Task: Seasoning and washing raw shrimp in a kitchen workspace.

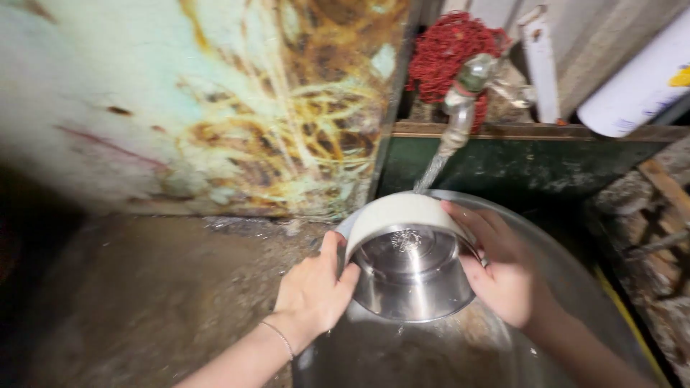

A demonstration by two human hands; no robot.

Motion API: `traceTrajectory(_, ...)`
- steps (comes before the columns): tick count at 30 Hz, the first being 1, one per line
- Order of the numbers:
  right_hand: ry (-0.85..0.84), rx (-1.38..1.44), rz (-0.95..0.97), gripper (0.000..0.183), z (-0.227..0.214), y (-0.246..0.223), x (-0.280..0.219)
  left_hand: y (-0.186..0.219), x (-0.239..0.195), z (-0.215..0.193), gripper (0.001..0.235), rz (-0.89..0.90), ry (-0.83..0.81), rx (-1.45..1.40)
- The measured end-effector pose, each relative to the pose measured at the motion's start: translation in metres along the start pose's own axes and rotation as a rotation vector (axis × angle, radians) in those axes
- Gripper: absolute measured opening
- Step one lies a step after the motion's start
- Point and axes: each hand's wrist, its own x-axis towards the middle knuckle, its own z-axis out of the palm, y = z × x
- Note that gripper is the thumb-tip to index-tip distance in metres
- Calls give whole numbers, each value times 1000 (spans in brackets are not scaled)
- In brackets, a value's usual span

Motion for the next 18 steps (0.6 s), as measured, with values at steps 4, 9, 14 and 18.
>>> traceTrajectory(4,-209,310,277,48,19,-38,38,-30,-23,-44,45,-92,-23,65)
traceTrajectory(9,-548,786,616,56,45,-49,63,-70,-54,-88,46,-273,-58,2)
traceTrajectory(14,-302,1146,1117,62,86,8,67,-95,-72,-97,38,-544,-104,-615)
traceTrajectory(18,-252,1328,1023,44,141,121,39,-85,-66,-103,38,-533,-172,-568)
